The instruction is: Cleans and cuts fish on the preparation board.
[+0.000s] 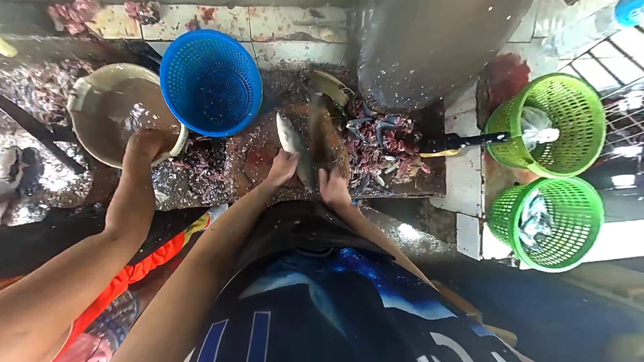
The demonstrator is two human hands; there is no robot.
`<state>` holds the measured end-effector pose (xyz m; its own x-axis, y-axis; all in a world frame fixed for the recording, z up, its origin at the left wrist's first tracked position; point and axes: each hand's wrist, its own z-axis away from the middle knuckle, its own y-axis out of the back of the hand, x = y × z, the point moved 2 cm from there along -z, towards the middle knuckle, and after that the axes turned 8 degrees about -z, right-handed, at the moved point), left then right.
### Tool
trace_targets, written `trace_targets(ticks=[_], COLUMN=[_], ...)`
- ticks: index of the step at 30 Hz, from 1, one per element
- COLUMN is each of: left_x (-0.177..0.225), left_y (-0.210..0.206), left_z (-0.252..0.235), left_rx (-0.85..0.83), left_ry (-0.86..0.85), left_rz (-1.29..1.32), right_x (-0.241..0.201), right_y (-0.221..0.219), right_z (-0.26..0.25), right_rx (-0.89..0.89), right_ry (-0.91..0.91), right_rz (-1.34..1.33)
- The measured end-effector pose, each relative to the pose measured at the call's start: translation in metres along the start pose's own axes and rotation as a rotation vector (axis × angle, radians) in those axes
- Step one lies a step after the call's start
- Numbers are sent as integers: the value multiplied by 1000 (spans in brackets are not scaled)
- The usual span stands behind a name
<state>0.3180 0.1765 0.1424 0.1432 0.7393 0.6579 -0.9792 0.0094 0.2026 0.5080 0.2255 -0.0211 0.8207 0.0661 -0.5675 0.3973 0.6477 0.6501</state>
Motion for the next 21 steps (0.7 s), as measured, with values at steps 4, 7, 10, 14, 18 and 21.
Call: trace_targets(ticks=[4,7,10,14,18,21], left_x=[2,-5,21,-64,-71,-70], left_y=[-22,-19,-12,-30,1,-1], left_z=[6,-10,-9,-145,-163,-160], left_rx=[350,365,279,644,276,302], left_ry=[198,224,236,-138,-154,-145], left_rz=[-275,-453,-505,-994,-1258,-1254], right_x=[16,21,13,4,-17,-31], right_y=[5,22,49,87,113,110], right_z=[-14,-8,-4,8,23,19], right_rx=[-125,-10,5,17,-196,-337], right_ry=[-73,-182,-180,-31,10,12], right_rz=[129,43,34,33,124,232])
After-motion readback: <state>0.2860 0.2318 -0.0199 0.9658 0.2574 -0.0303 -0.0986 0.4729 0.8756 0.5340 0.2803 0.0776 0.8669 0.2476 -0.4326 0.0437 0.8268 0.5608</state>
